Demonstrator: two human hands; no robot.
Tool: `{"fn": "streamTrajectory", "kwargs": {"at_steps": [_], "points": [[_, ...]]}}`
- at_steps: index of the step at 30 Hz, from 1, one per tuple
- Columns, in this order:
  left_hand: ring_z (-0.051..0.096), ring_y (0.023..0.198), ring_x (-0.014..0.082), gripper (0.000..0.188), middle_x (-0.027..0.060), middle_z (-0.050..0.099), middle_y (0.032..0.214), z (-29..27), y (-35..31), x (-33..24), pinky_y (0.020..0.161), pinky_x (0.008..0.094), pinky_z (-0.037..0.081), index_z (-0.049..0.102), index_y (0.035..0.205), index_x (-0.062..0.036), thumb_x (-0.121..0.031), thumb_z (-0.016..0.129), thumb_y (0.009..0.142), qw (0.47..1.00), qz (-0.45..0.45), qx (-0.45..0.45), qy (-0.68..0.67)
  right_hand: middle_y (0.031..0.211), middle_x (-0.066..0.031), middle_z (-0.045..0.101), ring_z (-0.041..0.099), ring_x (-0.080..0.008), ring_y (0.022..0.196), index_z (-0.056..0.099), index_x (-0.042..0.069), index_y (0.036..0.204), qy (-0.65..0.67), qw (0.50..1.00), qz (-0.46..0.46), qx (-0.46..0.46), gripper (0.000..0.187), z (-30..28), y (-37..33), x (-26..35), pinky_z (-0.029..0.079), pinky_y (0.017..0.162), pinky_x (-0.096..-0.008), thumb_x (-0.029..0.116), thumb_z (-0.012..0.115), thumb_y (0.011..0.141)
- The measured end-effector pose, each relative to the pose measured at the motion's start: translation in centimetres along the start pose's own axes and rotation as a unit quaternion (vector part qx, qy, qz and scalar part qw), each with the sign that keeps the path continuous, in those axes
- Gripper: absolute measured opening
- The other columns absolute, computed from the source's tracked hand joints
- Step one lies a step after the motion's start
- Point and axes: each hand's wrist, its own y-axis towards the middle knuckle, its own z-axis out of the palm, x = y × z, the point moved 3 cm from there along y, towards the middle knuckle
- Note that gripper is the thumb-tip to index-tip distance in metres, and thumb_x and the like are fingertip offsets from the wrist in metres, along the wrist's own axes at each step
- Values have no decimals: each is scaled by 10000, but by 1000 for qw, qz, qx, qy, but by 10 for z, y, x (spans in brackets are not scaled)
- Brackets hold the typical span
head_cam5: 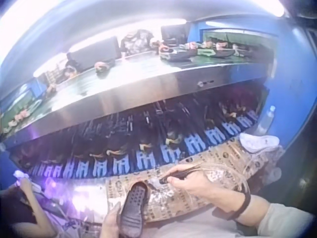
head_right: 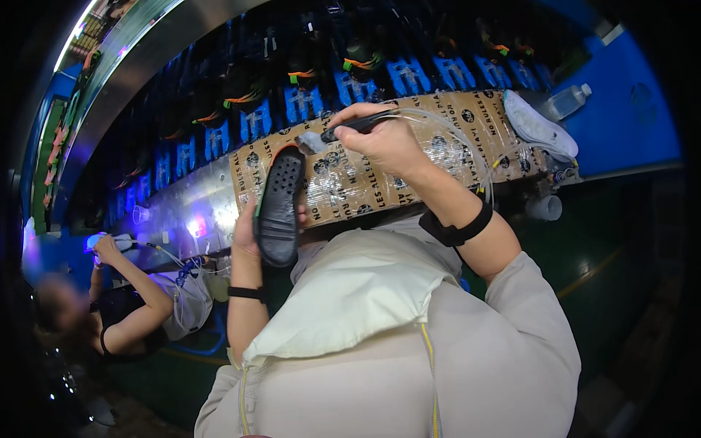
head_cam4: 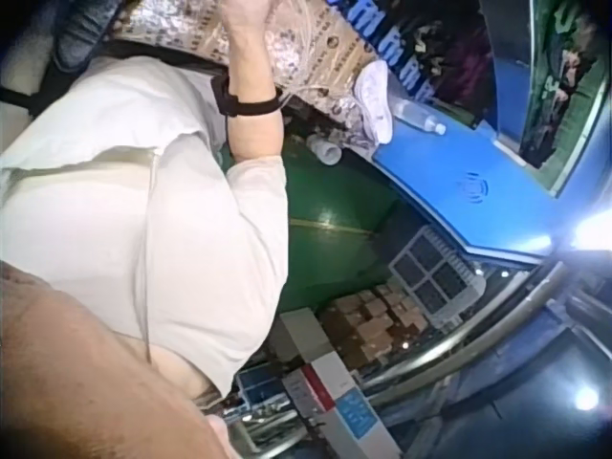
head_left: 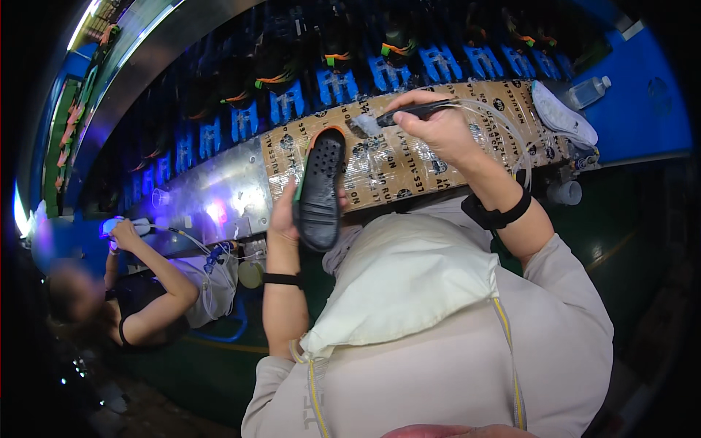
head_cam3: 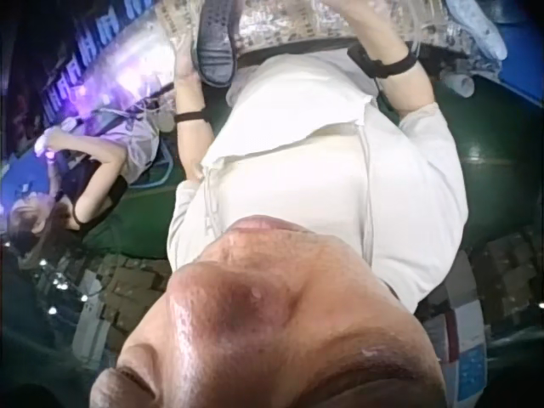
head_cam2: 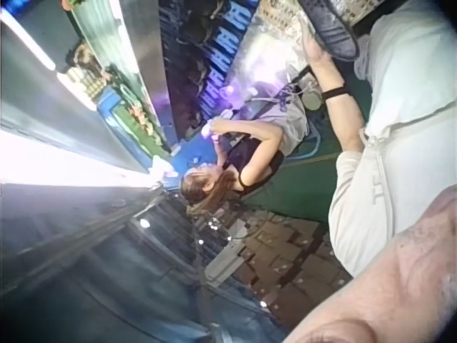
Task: The person repeatedly picks up black clogs from a conveyor belt and scrubs the soles with a brush. They then place the shoes back onto the belt. A coworker is visible in the background performing a similar task.
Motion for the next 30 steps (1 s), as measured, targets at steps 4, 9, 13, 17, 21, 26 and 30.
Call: {"fn": "streamTrajectory", "kwargs": {"at_steps": [4,9,13,17,21,26,30], "points": [[584,1363,496,680,346,602,1433,23,28,25,1187,618,455,459,1552,56,-459,327,1127,991,97,0,-94,854,-10,719,620,-82,787,801,34,1063,-65,998,22,10,215,27,8,7,509,711,-269,186,759,918],[577,1384,456,689,274,587,1496,66,57,37,1181,646,446,465,1573,9,-490,340,1114,980,143,69,-118,895,-115,775,720,-187,766,787,29,1051,-101,993,-52,-39,254,49,27,18,564,717,-324,233,751,904],[626,1345,319,665,183,640,1452,86,69,37,1179,497,496,522,1534,-35,-510,266,1146,969,234,28,-77,968,-183,778,757,-329,826,777,21,1053,-119,975,-173,-71,243,64,22,23,599,765,-381,216,752,909],[648,1300,316,703,165,649,1434,73,80,28,1140,483,515,550,1502,-55,-591,274,1141,957,276,17,-87,957,-223,773,753,-401,857,789,3,1015,-284,930,-216,87,239,71,2,40,600,798,-464,197,738,885],[655,1295,291,572,136,650,1453,89,76,20,1152,474,502,558,1505,-74,-487,359,1164,943,278,172,-60,909,-241,765,753,-405,850,808,8,984,-340,886,-94,301,238,64,-9,67,597,792,-472,205,730,875],[584,1407,344,708,146,582,1546,101,73,25,1188,513,479,502,1576,-104,-621,327,1125,958,284,-29,-36,922,-207,771,749,-396,857,810,19,1012,-252,939,-232,14,248,58,13,68,594,785,-445,222,757,880],[609,1376,309,653,118,603,1519,107,67,33,1178,489,492,514,1564,-131,-591,370,1124,958,283,-30,-40,980,-121,746,707,-350,952,800,74,1117,-222,920,-319,-48,224,73,22,53,567,827,-437,156,777,909]]}}
